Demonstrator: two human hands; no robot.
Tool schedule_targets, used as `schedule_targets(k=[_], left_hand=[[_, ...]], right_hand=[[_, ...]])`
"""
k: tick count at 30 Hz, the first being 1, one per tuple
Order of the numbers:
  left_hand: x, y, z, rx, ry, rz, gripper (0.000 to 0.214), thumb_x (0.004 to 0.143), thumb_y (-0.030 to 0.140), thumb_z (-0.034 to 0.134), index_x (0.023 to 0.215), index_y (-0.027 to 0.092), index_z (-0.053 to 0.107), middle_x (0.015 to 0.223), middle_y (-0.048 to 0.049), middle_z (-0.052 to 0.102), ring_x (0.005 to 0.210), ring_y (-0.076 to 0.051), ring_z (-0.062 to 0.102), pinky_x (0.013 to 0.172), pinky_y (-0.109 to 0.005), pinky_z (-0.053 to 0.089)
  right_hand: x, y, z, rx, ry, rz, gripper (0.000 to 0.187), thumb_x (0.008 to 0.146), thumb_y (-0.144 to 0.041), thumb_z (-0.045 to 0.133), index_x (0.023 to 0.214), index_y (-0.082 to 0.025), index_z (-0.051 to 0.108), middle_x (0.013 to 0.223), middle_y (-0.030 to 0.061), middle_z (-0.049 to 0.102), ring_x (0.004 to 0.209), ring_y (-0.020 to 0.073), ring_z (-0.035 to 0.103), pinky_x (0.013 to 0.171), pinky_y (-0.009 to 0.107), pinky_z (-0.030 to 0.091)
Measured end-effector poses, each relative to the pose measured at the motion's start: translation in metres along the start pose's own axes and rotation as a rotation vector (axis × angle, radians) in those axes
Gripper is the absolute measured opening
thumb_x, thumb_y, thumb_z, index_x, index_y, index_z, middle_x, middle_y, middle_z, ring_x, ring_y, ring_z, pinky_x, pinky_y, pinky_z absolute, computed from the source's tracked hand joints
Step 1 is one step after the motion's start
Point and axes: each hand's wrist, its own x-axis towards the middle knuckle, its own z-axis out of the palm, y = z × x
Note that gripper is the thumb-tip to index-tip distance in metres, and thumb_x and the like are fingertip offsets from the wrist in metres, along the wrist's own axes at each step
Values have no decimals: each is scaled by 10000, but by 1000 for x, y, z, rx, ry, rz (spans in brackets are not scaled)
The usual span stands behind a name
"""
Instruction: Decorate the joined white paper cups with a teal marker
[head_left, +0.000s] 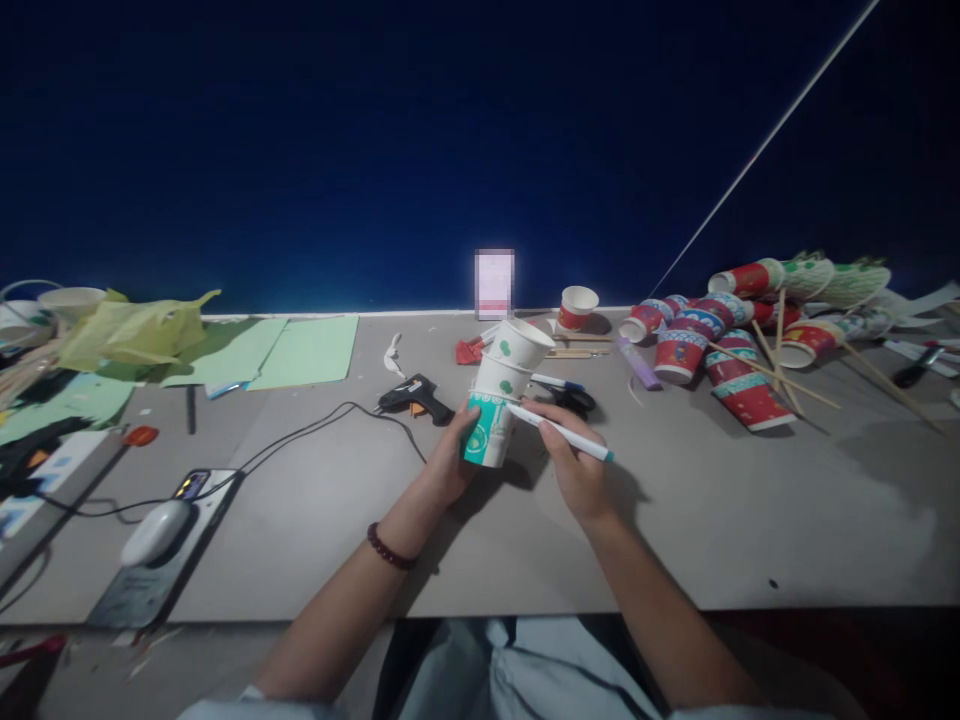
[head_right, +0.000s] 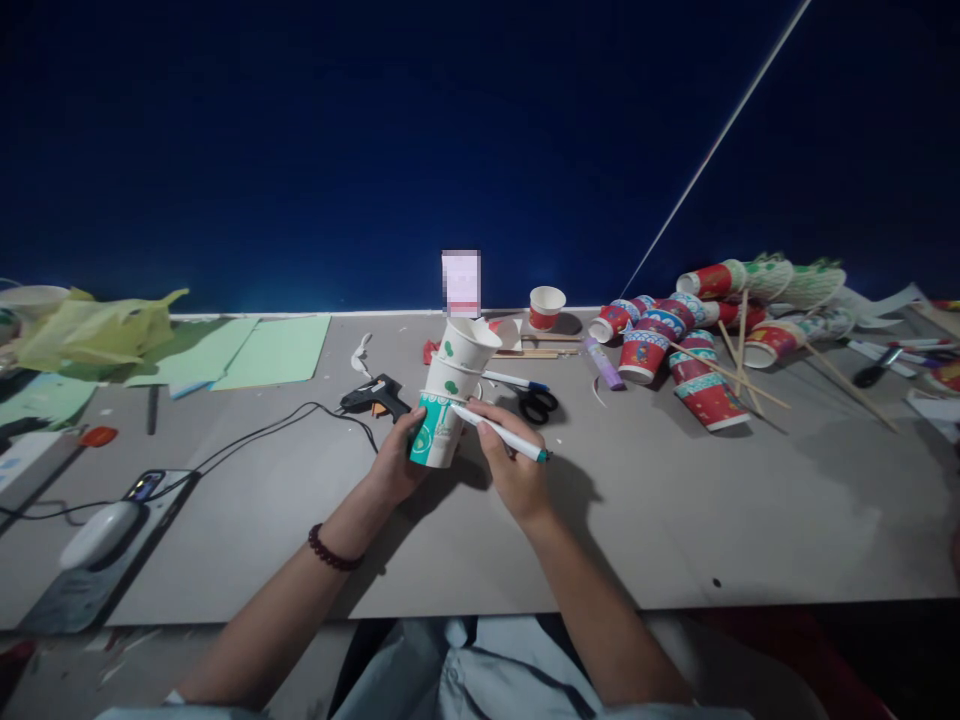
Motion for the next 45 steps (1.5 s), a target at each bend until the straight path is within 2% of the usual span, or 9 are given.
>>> schedule_targets(k=[8,17,26,32,37,42,45], left_hand=[[1,-1,-2,-18,8,13,332,770,257,676,1090,173,660,875,-40,739,747,-205,681,700,-294,513],[0,0,0,-10,19,2,344,762,263,685,1090,164,655,861,-41,739,706,-194,679,694,-288,519],[2,-2,-3,-27,15,13,336,757,254,681,1081,168,657,856,-36,739,734,-199,683,693,-286,517],[2,-2,-3,-3,-6,29,323,753,271,699,1055,163,659,865,-46,738,734,-194,683,717,-286,522],[2,-2,-4,-2,-18,34,358,761,278,699,1102,179,651,876,-35,736,753,-194,686,732,-292,525],[3,-4,-7,2,-39,65,308,763,279,703,1055,189,662,852,-26,732,774,-200,686,729,-292,524],[3,-4,-6,-14,-42,73,278,757,257,702,1026,195,666,842,-18,730,773,-195,682,713,-281,520]], right_hand=[[-2,6,-2,50,-100,-4,186,878,-271,588,951,-266,760,1162,34,740,1197,255,630,1060,418,460],[0,-1,1,9,-17,-32,199,895,-298,582,1006,-270,743,1106,32,759,1083,229,691,980,378,525],[-1,4,-1,36,-97,-3,191,871,-260,592,953,-262,765,1166,42,739,1185,262,639,1047,419,474],[0,2,1,10,-22,-18,195,887,-278,586,993,-272,750,1128,34,752,1105,235,682,987,382,521],[-1,3,1,17,-32,-29,191,897,-282,585,1003,-285,744,1131,22,749,1115,222,675,1001,367,510],[-2,5,0,9,-33,-29,195,890,-264,590,1008,-286,744,1135,19,748,1114,219,675,999,365,508],[-2,6,-1,10,-76,-31,191,882,-255,591,980,-274,753,1148,27,744,1155,236,654,1030,389,484]])
